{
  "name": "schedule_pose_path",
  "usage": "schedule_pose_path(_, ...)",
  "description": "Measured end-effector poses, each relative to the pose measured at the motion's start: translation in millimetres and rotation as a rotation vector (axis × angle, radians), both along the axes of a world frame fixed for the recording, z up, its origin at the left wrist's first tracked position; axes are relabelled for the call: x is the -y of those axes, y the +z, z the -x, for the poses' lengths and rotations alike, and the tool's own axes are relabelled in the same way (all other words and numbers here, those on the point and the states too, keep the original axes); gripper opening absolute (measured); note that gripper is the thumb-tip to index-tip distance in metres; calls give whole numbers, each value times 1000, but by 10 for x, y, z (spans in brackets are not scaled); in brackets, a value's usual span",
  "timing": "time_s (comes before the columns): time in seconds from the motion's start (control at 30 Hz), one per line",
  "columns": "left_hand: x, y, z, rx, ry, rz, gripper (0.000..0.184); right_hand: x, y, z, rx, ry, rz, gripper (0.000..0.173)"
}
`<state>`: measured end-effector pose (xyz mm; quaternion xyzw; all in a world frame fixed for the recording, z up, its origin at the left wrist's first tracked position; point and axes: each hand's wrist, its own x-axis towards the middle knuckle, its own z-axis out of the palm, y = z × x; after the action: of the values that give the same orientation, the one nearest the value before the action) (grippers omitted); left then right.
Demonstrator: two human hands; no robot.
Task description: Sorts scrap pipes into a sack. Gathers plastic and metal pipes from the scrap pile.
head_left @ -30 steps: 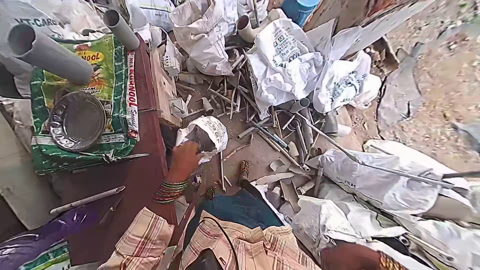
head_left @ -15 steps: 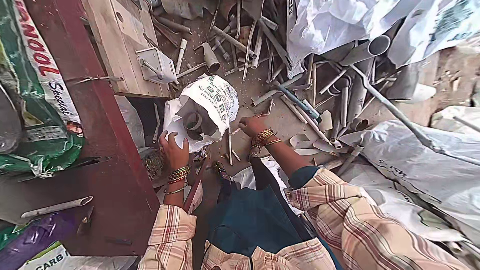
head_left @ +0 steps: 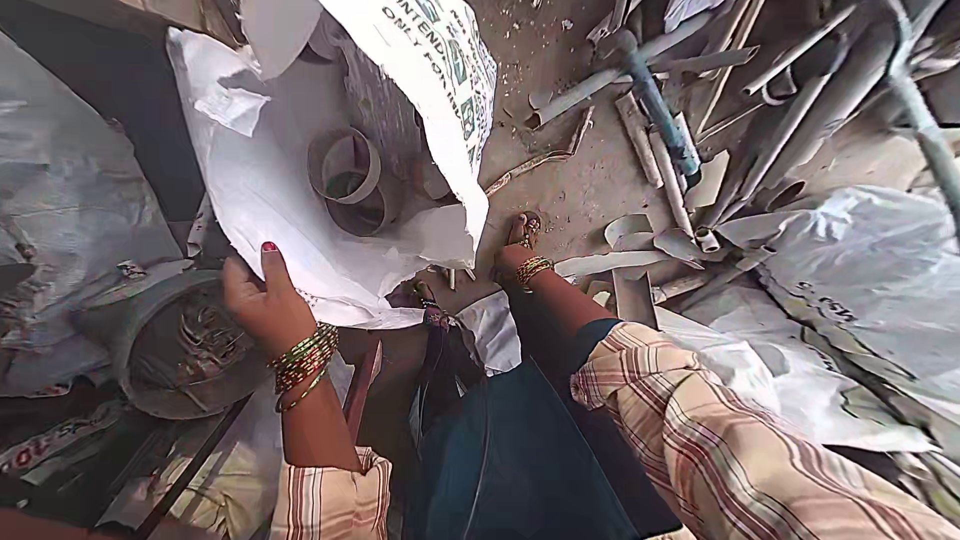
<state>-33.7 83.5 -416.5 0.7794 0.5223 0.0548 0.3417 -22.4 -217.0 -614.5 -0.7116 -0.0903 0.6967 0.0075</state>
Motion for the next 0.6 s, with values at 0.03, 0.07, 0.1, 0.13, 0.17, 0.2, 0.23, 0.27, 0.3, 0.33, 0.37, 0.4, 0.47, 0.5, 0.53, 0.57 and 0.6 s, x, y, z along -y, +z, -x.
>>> schedule_pose_path(0.03, 60, -29, -1, 87, 6, 20, 16, -109, 1, 1, -43, 29, -7, 30)
schedule_pose_path(0.07, 98, -59, -3, 148, 3, 35, 11, -234, 0, -9, -83, 54, -19, 30)
schedule_pose_path(0.1, 115, -92, 1, 186, -8, 38, 7, -356, -32, -12, -118, 75, -35, 30)
schedule_pose_path(0.13, 111, -132, 22, 218, -15, 40, 6, -453, -129, 22, -142, 80, -49, 30)
schedule_pose_path(0.17, 72, -201, 89, 265, -45, 37, 8, -530, -265, 78, -146, 69, -51, 30)
schedule_pose_path(0.2, -40, -314, 237, 333, -133, 43, 14, -598, -419, 148, -139, 46, -45, 31)
schedule_pose_path(0.23, -216, -449, 447, 423, -282, 60, 22, -666, -575, 213, -132, 16, -28, 33)
schedule_pose_path(0.27, -412, -555, 638, 495, -467, 74, 26, -747, -724, 256, -133, -13, 2, 37)
schedule_pose_path(0.3, -413, -516, 664, 480, -435, 98, 23, -826, -858, 278, -128, -23, 23, 40)
schedule_pose_path(0.33, -207, -370, 511, 369, -155, 95, 14, -893, -972, 291, -102, -28, 34, 41)
schedule_pose_path(0.37, -117, -250, 418, 207, -15, 146, 18, -947, -1074, 300, -54, -29, 50, 42)
schedule_pose_path(0.4, -123, -196, 427, 91, -9, 226, 26, -974, -1166, 299, -6, -27, 68, 43)
schedule_pose_path(0.47, -220, -171, 554, -8, -104, 297, 29, -949, -1304, 254, 1, -41, 127, 45)
schedule_pose_path(0.5, -220, -184, 540, 14, -156, 276, 24, -895, -1360, 196, 3, -72, 143, 46)
schedule_pose_path(0.53, -94, -226, 428, 85, -123, 170, 19, -817, -1393, 141, -2, -106, 135, 45)
schedule_pose_path(0.57, -7, -257, 354, 135, -94, 108, 19, -728, -1412, 87, -7, -128, 106, 44)
schedule_pose_path(0.6, 24, -275, 333, 158, -89, 94, 18, -625, -1424, 38, -6, -115, 59, 41)
